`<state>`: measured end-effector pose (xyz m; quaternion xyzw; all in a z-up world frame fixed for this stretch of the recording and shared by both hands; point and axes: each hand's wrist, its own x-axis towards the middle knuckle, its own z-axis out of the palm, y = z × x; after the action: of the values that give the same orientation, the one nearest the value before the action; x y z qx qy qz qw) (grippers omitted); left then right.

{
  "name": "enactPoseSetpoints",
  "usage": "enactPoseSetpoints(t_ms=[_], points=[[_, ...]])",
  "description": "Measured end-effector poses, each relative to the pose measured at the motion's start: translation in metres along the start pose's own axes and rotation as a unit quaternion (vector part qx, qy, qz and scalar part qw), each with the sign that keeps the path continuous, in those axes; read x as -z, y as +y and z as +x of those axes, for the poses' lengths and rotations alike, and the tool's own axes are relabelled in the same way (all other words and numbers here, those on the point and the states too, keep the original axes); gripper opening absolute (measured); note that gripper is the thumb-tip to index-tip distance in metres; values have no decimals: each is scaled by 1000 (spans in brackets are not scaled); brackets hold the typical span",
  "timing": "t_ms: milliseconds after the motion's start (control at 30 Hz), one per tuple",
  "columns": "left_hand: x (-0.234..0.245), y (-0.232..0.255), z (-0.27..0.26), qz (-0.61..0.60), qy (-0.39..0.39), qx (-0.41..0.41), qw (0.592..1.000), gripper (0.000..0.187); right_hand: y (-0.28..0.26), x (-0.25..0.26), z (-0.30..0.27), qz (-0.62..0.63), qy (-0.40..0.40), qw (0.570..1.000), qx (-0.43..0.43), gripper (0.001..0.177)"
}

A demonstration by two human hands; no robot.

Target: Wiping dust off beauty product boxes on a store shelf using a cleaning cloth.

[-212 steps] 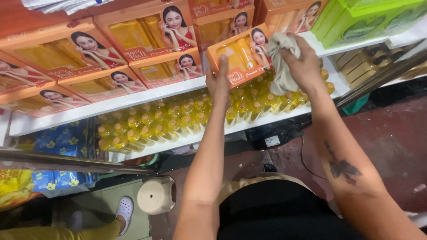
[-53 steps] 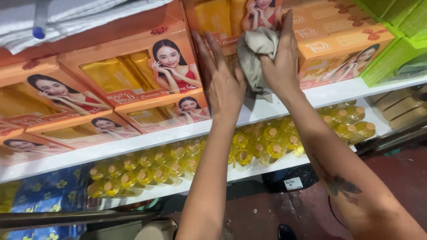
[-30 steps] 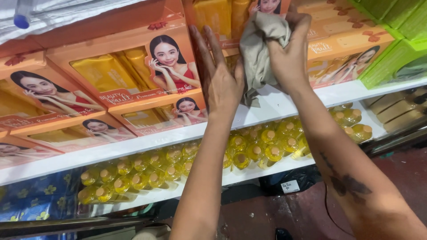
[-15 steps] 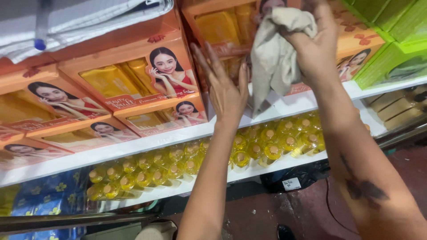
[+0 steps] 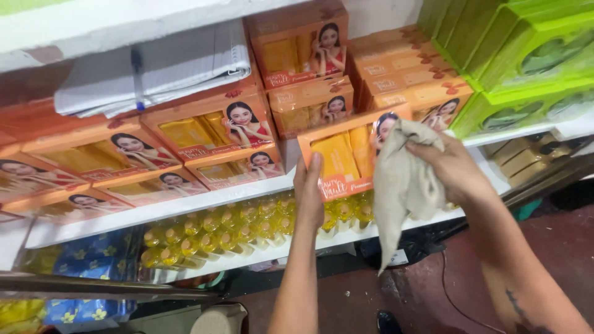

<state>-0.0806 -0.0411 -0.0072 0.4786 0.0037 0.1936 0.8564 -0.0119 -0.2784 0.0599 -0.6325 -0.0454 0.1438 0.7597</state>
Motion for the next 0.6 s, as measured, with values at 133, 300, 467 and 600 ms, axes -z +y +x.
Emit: enactPoseSetpoints(t_ms=[133, 300, 467, 600], points=[[-3, -19, -24, -49, 98, 73, 991, 53, 1, 19, -8, -92, 15, 995, 36, 30], [-18, -3, -53, -38, 158, 187, 969, 64, -27, 26, -31, -178, 70, 947, 256, 25], [-16, -16, -74, -74, 143, 240, 957, 69, 6, -58, -83, -373, 34, 873, 313, 64], [38, -94, -80, -181, 47, 158, 970, 65, 54, -103, -119, -595, -47, 733, 326, 70]])
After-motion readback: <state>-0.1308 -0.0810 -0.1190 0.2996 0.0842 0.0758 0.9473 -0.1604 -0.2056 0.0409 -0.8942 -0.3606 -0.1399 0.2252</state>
